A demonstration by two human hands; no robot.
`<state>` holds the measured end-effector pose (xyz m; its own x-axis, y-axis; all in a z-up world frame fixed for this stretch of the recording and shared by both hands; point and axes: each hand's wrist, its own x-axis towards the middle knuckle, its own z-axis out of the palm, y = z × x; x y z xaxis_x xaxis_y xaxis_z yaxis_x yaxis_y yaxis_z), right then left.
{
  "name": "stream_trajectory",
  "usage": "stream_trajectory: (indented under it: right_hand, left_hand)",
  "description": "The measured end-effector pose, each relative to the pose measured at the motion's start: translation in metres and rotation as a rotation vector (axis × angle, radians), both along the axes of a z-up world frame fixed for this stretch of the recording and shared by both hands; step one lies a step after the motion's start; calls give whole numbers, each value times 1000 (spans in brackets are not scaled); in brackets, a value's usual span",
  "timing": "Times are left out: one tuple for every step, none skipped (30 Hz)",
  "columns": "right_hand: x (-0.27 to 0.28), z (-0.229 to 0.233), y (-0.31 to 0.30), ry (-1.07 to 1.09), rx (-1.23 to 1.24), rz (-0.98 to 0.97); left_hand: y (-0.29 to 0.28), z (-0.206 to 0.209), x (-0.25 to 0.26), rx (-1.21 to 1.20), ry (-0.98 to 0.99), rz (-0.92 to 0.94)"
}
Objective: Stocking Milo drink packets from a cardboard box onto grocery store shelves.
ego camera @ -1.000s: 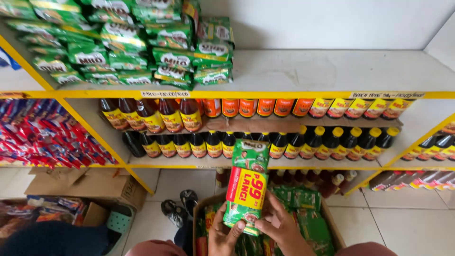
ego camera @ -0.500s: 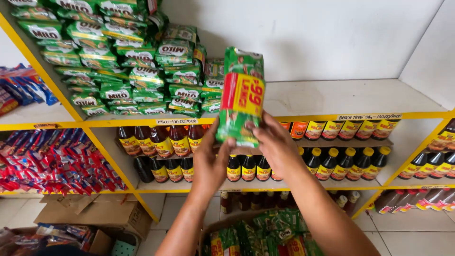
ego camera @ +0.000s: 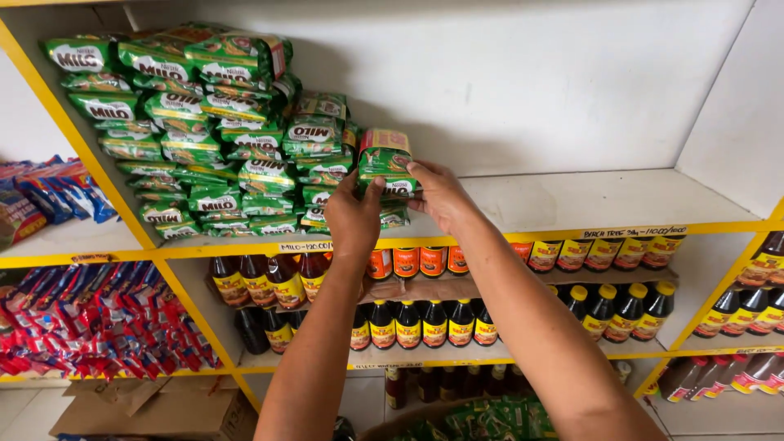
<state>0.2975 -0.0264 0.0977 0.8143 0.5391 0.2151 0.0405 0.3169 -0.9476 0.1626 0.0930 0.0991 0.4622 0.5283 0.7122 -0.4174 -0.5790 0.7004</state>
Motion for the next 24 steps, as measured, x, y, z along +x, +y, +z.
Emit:
stream_trajectory:
  right_hand:
    - [-8, 6, -1, -27, -59, -54]
    - [-16, 10, -2, -50, -121, -108]
    - [-23, 10, -6, -50, -119, -111]
    - [-30, 8, -10, -158, -151, -148]
    - [-37, 7, -14, -266, -182, -186]
    - [-38, 0, -13, -265, -184, -184]
    - [-40, -8, -11, -399, -71, -199]
    - [-42, -16, -11, -530, 44, -214]
    - [-40, -23, -6, -526, 43, -214]
    - [-37, -30, -1, -527, 89, -256]
    - [-34, -37, 3, -528, 134, -299]
    - [-42, -29, 2, -525, 134, -300]
    - [-50, -20, 0, -548, -34, -410]
    - [-58, -11, -1, -568, -204, -516]
    - [-58, -7, -1, -566, -203, -516]
    - [-58, -4, -1, -544, -243, -513]
    - [-58, 0, -1, -521, -283, -509]
    - [-57, 2, 1, -521, -282, -510]
    - [-55, 4, 2, -537, -320, -520]
    - [-53, 6, 2, -554, -361, -532]
    - [-51, 4, 4, -555, -362, -535]
    - [-49, 3, 6, -585, -350, -545]
    - [-46, 2, 7, -614, -338, -556]
    - [-44, 0, 8, -616, -339, -557]
  left_hand:
    - [0, 4, 1, 5, 31, 47]
    - [-1, 7, 2, 8, 65, 93]
    - [-1, 7, 5, 10, 65, 90]
    - [0, 6, 7, -3, 67, 134]
    - [0, 5, 10, -16, 68, 177]
    - [0, 3, 12, -18, 70, 178]
    - [1, 2, 13, -26, 49, 180]
    - [1, -1, 15, -32, 31, 181]
    - [0, 2, 11, -33, 35, 180]
    - [-2, 5, 8, -43, 36, 172]
    - [-4, 8, 5, -53, 36, 165]
    - [-4, 9, -1, -52, 39, 164]
    - [-4, 11, -7, 63, -56, 135]
    - [-4, 13, -14, 178, -151, 107]
    - [-3, 11, -13, 180, -149, 107]
    - [-1, 9, -13, 265, -83, 113]
    - [0, 6, -13, 351, -17, 118]
    - [3, 4, -12, 352, -17, 117]
    - [5, 2, -11, 443, -35, 180]
    - [6, 0, -9, 533, -53, 241]
    - [8, -1, -7, 532, -55, 238]
    - [10, -1, -4, 527, -15, 259]
    - [11, -2, -1, 522, 25, 279]
    - [12, -3, 1, 520, 23, 278]
